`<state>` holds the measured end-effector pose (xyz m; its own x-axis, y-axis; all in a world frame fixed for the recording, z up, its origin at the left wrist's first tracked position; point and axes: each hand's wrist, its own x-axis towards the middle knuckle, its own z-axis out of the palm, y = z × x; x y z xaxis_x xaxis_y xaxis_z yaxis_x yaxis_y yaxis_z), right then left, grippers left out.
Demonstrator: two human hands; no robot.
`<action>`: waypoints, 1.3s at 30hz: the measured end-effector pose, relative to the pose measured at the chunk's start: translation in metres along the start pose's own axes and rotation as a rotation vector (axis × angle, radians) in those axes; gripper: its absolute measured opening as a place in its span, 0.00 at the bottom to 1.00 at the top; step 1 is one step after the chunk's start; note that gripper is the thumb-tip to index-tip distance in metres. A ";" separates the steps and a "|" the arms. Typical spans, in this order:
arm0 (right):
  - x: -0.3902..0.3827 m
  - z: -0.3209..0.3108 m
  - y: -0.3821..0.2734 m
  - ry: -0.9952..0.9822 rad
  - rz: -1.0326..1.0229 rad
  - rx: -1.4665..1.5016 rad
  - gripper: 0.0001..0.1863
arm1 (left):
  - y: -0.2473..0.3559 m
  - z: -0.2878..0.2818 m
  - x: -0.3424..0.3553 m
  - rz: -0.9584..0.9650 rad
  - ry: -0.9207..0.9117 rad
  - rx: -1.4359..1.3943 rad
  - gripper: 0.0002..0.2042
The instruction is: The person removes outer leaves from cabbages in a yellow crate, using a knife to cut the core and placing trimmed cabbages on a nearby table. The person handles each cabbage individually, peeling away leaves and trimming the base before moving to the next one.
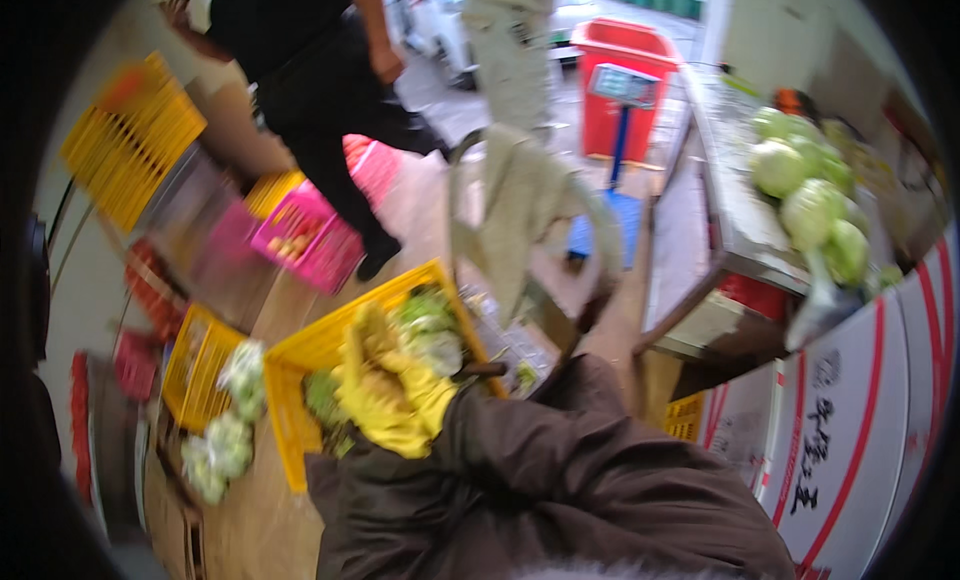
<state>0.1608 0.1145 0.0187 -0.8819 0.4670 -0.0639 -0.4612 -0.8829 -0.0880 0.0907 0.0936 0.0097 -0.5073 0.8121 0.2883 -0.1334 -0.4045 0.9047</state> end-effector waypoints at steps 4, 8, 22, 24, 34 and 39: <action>0.000 0.000 -0.012 0.195 -0.133 -0.398 0.21 | 0.013 -0.024 -0.019 0.183 0.203 -0.075 0.24; 0.003 0.008 0.000 0.020 -0.233 -0.101 0.22 | 0.007 -0.046 -0.032 -0.280 0.462 -0.613 0.22; 0.051 -0.028 -0.029 0.208 0.087 -0.629 0.22 | 0.040 -0.076 -0.048 -0.320 -0.307 0.502 0.16; 0.046 -0.045 -0.059 0.260 -0.162 -1.314 0.20 | 0.058 -0.107 -0.033 -0.421 0.019 0.150 0.21; -0.018 -0.100 -0.018 0.050 -0.520 -2.027 0.13 | -0.012 -0.322 -0.007 -0.887 0.468 0.776 0.21; -0.015 -0.133 0.008 0.003 -0.115 -1.984 0.07 | -0.070 -0.358 0.033 -1.102 0.294 1.309 0.33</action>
<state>0.1832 0.1063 -0.1132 -0.8601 0.5096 0.0208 0.2306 0.4249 -0.8754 -0.2212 -0.0017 -0.1558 -0.8052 0.2925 -0.5158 0.1509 0.9423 0.2988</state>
